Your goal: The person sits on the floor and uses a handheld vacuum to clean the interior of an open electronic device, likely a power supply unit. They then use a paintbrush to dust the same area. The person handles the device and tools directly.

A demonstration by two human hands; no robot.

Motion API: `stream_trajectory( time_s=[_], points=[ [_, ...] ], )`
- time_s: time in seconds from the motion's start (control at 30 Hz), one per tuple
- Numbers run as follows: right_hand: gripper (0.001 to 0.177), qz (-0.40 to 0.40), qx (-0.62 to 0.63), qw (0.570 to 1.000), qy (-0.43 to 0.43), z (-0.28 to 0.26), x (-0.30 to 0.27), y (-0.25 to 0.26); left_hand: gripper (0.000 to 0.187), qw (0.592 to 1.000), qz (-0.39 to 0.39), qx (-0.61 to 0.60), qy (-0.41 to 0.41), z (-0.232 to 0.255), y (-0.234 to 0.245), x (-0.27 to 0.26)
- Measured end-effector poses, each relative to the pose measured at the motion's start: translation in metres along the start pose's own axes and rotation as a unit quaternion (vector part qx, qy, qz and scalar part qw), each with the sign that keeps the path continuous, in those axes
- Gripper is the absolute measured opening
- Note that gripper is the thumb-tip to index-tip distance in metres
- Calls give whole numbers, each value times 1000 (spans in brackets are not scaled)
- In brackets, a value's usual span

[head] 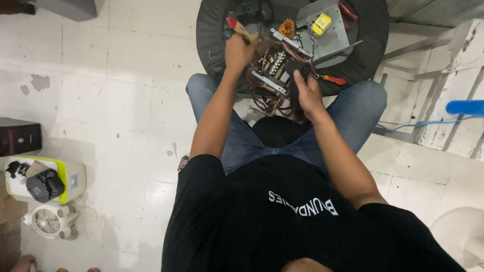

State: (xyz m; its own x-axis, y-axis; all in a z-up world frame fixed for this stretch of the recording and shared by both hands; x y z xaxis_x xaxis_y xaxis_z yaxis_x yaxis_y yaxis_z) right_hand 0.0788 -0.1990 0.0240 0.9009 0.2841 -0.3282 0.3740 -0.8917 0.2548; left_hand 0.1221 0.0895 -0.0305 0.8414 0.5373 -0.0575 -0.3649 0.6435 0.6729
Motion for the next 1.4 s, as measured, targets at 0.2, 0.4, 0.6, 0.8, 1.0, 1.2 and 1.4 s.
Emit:
stream_trajectory(
  time_s=[0.2,0.4,0.6,0.8,1.0,1.2,1.4],
  points=[
    [57,11,12,1000,4,-6,-9,8,42,992,-107,-64,35,27,6,-8],
    [38,-17,44,997,-67,-1,-10,-2,16,974,-203,30,-94,67,-37,-41],
    [54,25,4,1000,-9,-9,11,-3,34,977,-42,108,-179,75,-51,-33],
    [42,-106,-243,963,49,-31,42,-15,38,980,-138,143,-31,67,-18,-33],
    [46,-70,-325,924,186,-57,55,-21,35,995,-75,62,35,44,33,-23],
    [53,-35,-359,909,208,-51,62,-27,49,989,-77,-42,115,-11,-32,18],
    [45,-32,-308,936,169,-39,69,-28,43,982,-170,-51,69,-15,-24,22]
  ],
)
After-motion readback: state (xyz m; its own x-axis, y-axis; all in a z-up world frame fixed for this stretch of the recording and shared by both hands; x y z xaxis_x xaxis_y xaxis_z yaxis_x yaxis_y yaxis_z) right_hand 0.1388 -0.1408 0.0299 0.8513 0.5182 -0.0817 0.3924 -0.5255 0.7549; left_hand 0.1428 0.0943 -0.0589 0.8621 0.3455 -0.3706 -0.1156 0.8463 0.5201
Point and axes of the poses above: each hand's wrist, its own x-axis towards the middle knuckle, its own y-axis out of the back of the hand, z = x × y, the point moved 8 cm from there along x, towards the middle knuckle, and after that the axes turned 7 degrees about -x, right-handed, at the moved point
